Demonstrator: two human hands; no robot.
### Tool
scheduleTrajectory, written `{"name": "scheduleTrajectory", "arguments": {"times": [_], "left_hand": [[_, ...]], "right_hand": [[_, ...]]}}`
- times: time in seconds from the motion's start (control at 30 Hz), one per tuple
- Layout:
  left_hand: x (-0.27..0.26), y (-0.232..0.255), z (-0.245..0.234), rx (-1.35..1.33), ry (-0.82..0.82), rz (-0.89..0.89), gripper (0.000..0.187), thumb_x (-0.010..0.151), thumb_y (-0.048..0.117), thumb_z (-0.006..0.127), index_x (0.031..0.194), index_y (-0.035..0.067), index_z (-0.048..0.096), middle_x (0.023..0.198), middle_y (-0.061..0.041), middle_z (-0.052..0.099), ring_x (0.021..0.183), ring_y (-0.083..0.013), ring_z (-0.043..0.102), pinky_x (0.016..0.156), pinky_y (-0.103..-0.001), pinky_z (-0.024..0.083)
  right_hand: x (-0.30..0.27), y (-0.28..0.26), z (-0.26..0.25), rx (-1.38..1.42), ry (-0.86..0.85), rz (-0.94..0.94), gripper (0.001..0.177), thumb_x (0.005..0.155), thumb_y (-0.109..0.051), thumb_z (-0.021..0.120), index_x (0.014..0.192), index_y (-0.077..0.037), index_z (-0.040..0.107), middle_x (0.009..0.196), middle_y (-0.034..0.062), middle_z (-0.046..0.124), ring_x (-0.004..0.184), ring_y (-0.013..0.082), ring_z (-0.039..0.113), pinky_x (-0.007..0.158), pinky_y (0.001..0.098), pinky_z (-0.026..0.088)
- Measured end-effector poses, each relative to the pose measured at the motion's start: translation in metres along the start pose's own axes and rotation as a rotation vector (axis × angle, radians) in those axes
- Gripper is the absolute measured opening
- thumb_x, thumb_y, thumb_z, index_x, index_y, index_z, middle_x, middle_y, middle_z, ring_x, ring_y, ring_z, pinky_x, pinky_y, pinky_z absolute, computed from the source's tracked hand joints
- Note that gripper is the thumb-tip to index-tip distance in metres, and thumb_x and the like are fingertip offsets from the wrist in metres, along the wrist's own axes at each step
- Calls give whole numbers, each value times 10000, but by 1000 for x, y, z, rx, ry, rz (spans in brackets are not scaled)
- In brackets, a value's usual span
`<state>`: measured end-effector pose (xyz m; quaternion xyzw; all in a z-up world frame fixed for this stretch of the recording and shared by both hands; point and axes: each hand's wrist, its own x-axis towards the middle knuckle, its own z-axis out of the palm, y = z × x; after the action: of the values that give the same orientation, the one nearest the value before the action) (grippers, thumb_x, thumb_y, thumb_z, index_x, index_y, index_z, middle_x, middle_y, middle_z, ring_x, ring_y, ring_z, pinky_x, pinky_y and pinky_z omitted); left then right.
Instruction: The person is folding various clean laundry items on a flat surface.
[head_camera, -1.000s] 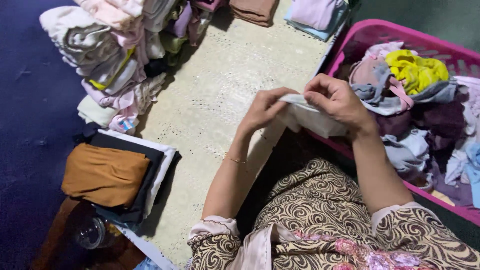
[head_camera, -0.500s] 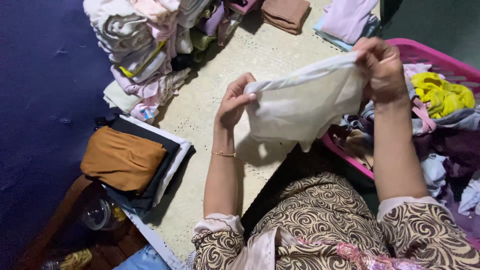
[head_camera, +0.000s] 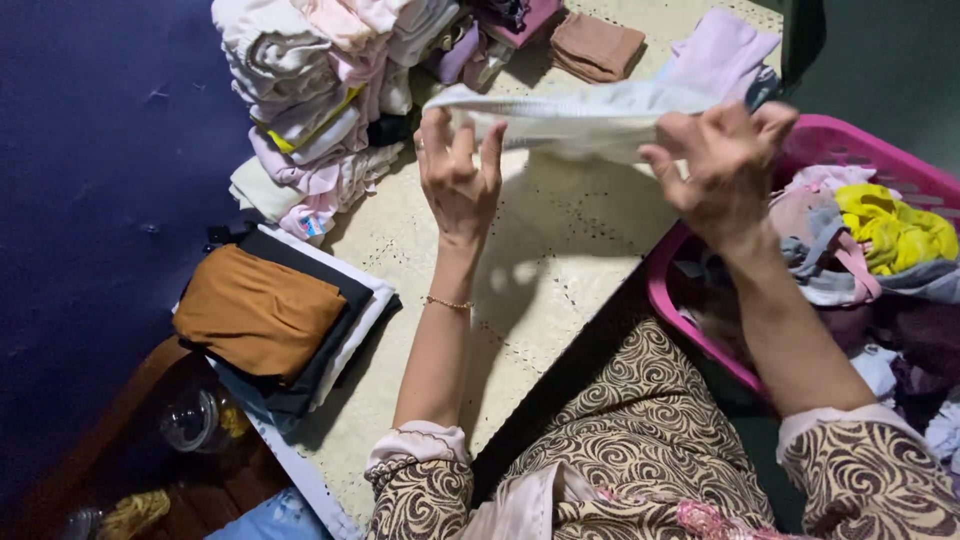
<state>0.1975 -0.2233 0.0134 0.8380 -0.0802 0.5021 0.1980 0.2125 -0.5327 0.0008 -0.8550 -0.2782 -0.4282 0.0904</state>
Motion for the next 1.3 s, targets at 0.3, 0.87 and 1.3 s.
{"name": "scheduleTrajectory", "arguments": {"times": [0.3, 0.87, 1.3], "left_hand": [[-73, -47, -17, -178, -272, -456, 342, 697, -127, 616, 1038, -111, 623, 1039, -237, 558, 792, -238, 602, 634, -305, 598], [-104, -107, -51, -845, -983, -666, 268, 768, 163, 867, 993, 60, 763, 854, -9, 691, 761, -92, 625, 672, -224, 505], [-103, -111, -58, -840, -1076, -690, 416, 753, 170, 907, 1116, 75, 728, 1032, 2, 665, 977, -127, 633, 882, -276, 508]], "right_hand": [[-35, -67, 3, 172, -458, -60, 239, 846, -379, 765, 802, -148, 723, 784, 30, 671, 833, 222, 617, 848, 439, 390], [11, -30, 152, 483, -300, 418, 526, 854, -384, 850, 1173, 5, 699, 1085, 237, 635, 1044, 409, 573, 894, 494, 476], [12, -68, 68, 1107, -848, -179, 402, 806, -187, 786, 1190, -98, 709, 953, 84, 699, 878, 210, 640, 774, 380, 530]]}}
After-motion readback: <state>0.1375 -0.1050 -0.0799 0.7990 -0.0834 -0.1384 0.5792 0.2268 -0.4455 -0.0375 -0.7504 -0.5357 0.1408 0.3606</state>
